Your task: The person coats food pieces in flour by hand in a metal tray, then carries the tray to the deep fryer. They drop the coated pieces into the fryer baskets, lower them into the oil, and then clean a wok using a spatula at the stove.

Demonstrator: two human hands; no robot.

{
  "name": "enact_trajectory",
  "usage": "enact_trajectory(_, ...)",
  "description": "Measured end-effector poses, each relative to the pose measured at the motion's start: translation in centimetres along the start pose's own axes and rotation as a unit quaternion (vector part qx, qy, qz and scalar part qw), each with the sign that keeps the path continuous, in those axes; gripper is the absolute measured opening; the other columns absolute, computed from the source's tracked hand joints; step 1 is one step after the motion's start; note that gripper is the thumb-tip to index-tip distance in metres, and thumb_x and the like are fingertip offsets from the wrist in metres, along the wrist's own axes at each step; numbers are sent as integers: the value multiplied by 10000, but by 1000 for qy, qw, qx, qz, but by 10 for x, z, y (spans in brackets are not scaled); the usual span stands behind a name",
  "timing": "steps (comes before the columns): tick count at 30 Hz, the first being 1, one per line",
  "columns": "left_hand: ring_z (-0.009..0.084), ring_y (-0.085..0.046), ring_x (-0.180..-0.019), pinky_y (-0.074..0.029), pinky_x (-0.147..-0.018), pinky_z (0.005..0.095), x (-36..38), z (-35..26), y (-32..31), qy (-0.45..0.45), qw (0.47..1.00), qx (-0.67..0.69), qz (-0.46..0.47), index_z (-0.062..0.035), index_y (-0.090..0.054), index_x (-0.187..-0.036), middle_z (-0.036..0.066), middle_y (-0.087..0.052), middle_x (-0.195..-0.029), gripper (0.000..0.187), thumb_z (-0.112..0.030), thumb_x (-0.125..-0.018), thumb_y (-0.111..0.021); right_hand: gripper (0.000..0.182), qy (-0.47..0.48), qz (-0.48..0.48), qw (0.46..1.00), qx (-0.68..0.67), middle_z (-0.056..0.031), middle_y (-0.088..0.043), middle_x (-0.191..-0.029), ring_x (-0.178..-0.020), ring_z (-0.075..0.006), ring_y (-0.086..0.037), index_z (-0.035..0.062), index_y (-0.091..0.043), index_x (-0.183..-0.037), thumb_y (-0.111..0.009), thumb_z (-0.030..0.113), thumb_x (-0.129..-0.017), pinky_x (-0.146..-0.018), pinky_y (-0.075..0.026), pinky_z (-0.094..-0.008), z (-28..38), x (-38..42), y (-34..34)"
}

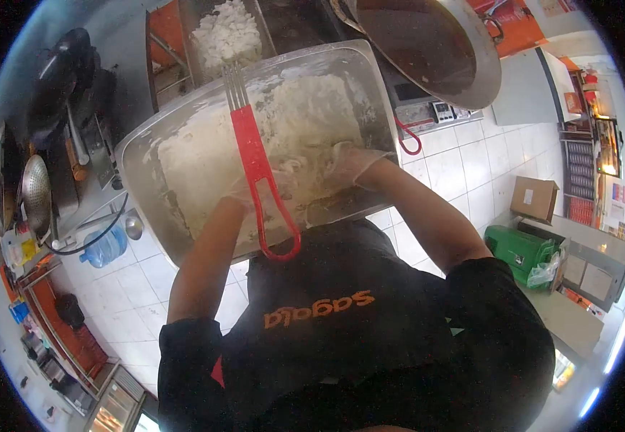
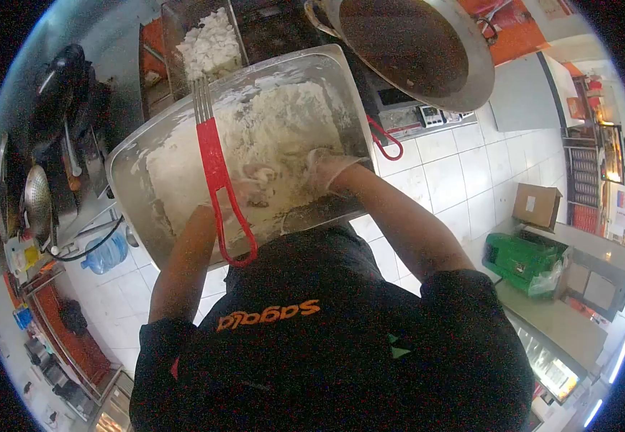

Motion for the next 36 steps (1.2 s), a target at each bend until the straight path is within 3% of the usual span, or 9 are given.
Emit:
enact_trajectory(4,296,-648,-1071,-558,-893,542,40,-3,12,92,978,179,-60,-93,-496,-1385,94,-608,-1284,574,-378,-922,-681,373,-39,53,996,63,-198,-682,-1143,-1042,-349,-666,74,-624,-1236,-525,306,-960,-911,-519,-458,44,15,7)
enact_trajectory(9,314,-641,-1108,-550,-906,567,60,10,6,22,962,271,9,-100,-438,-1427,121,-604,-1304,651,-484,-938,-630,459,-49,-5,994,102,-227,-634,-1269,-1135,-397,-646,47,-676,-1188,-568,414,-935,-953,-502,-507,44,14,-23)
enact_trajectory(13,298,-652,-1047,-539,-912,564,57,-15,-13,95,900,403,-133,-101,-579,-1265,141,-643,-1196,364,-343,-994,-578,399,-86,25,985,144,-205,-617,-1298,-1175,-367,-626,60,-637,-1224,-508,332,-961,-983,-495,-481,27,-3,-29)
enact_trajectory(15,326,-644,-1056,-508,-944,597,26,19,-4,8,805,583,110,-96,-578,-1278,148,-637,-1205,393,-372,-1000,-541,376,-88,25,992,89,-210,-628,-1261,-1132,-364,-636,61,-637,-1223,-516,295,-955,-973,-501,-462,39,1,-5)
enact_trajectory(17,325,-650,-1035,-499,-955,604,21,21,-5,-20,771,623,132,-95,-581,-1271,137,-647,-1164,420,-410,-1004,-507,370,-73,12,995,-66,-257,-669,-1134,-1005,-378,-680,69,-677,-1196,-584,297,-919,-923,-521,-450,84,28,50)
enact_trajectory(19,296,-669,-983,-510,-946,585,27,-21,-28,23,838,541,-62,-97,-590,-1244,106,-674,-1074,447,-457,-1005,-477,351,43,-69,990,-117,-228,-670,-1139,-992,-344,-669,69,-677,-1171,-604,295,-912,-914,-515,-433,84,24,54)
enact_trajectory(26,282,-641,-1026,-522,-914,541,11,-24,-19,-52,829,556,-26,-108,-534,-1325,109,-639,-1157,541,-528,-996,-443,500,233,-211,944,-100,-139,-658,-1181,-1018,-259,-644,63,-642,-1197,-773,333,-798,-947,-507,-356,84,2,35)
enact_trajectory(31,337,-599,-1170,-478,-1029,466,46,-49,-9,49,918,385,-88,-79,-360,-1508,148,-550,-1376,758,-556,-939,-516,409,83,-118,952,-268,-103,-699,-1032,-914,-214,-643,72,-667,-1130,-768,272,-789,-806,-530,-341,33,-4,33)
enact_trajectory(36,308,-654,-1061,-504,-941,410,70,-68,17,-117,958,-163,-206,-41,-578,-1298,157,-669,-1194,490,-424,-996,-527,333,-52,-123,953,-271,-138,-710,-967,-841,-271,-676,61,-675,-1077,-707,270,-820,-740,-543,-368,24,12,69)
Point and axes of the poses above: each hand's wrist, its own x-axis away from the middle knuckle, its own y-axis out of the back of the hand, z = x × y, the point moved 7 cm from there along -x, towards the middle knuckle
